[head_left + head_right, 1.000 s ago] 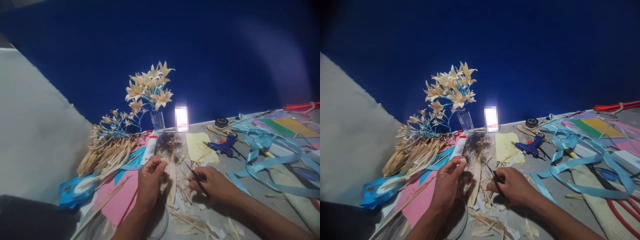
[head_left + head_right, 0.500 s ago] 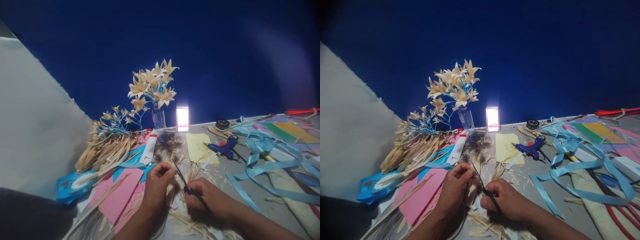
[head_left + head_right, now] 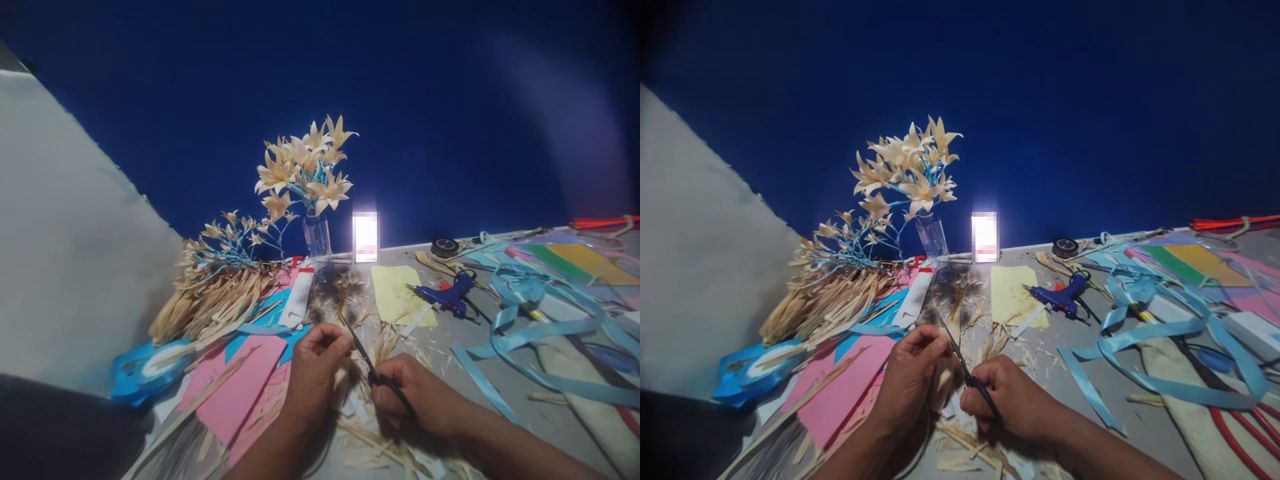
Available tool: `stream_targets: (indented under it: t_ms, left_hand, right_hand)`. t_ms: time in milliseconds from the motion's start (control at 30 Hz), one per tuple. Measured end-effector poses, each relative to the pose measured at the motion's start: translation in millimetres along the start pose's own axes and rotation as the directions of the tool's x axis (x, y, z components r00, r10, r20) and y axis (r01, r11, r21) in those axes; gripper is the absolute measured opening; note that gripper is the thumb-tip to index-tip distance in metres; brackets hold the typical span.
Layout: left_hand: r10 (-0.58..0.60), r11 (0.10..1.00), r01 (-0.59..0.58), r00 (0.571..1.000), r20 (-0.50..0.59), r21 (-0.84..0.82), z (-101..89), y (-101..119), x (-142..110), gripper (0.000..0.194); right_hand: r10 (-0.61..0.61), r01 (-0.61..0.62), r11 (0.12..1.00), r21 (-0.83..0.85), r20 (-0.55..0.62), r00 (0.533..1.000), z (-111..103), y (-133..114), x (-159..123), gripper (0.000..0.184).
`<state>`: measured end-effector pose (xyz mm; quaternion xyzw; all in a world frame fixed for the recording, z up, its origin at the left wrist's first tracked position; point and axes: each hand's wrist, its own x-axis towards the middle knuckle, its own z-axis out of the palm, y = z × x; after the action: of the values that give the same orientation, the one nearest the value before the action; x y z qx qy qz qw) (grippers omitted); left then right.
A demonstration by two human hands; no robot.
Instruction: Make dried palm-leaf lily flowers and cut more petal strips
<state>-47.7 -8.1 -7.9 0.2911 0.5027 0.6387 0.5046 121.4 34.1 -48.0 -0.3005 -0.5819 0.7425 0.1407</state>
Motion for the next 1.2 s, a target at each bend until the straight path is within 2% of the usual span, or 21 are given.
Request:
stream_targets:
  t_ms: [167, 267, 433, 533, 633, 700, 800, 967, 1200]
  left_hand:
    - [0.025, 1.0, -0.025, 1.0, -0.003, 0.018, -2.6, -0.7, 0.7, 0.019]
    - [0.031, 0.999, -0.031, 0.999, 0.013, 0.039, -4.5, -1.9, 0.7, 0.019]
    - [-0.06, 0.996, 0.065, 0.996, 0.065, -0.066, -2.7, 0.5, -0.5, 0.022]
    - [-0.136, 0.971, 0.156, 0.984, 0.116, -0.182, -2.0, 6.0, 1.5, 0.026]
    - [-0.204, 0.926, 0.258, 0.956, 0.21, -0.275, -3.7, 12.2, 4.3, 0.031]
    - [-0.219, 0.9, 0.307, 0.932, 0.289, -0.309, -5.7, 14.9, 5.6, 0.032]
    - [-0.193, 0.898, 0.306, 0.919, 0.343, -0.315, -9.1, 15.8, 6.8, 0.031]
    - [-0.183, 0.924, 0.274, 0.93, 0.319, -0.267, -11.9, 15.7, 8.3, 0.03]
    - [-0.187, 0.934, 0.261, 0.938, 0.29, -0.242, -10.0, 18.0, 9.1, 0.032]
  right_hand:
    - [-0.037, 0.037, 0.997, -0.068, -0.009, 0.999, -1.8, -4.2, 0.1, 0.042]
    - [-0.028, 0.027, 0.998, -0.053, -0.016, 0.999, -2.1, -6.1, 0.5, 0.041]
    - [-0.008, 0.009, 1.0, 0.002, -0.061, 0.998, -3.9, -15.1, -3.5, 0.047]
    - [-0.041, 0.041, 0.999, -0.013, -0.005, 0.999, -11.3, -23.2, -7.5, 0.048]
    - [-0.057, 0.064, 0.994, -0.087, 0.081, 0.995, -20.8, -27.5, -9.4, 0.044]
    - [-0.046, 0.064, 0.99, -0.127, 0.142, 0.989, -25.5, -28.0, -9.6, 0.047]
    - [-0.044, 0.068, 0.993, -0.101, 0.227, 0.973, -28.6, -28.3, -10.4, 0.056]
    - [-0.004, 0.025, 0.997, -0.078, 0.264, 0.965, -28.1, -32.3, -14.5, 0.066]
    - [0.01, 0.034, 0.988, -0.153, 0.276, 0.961, -33.0, -28.9, -14.8, 0.061]
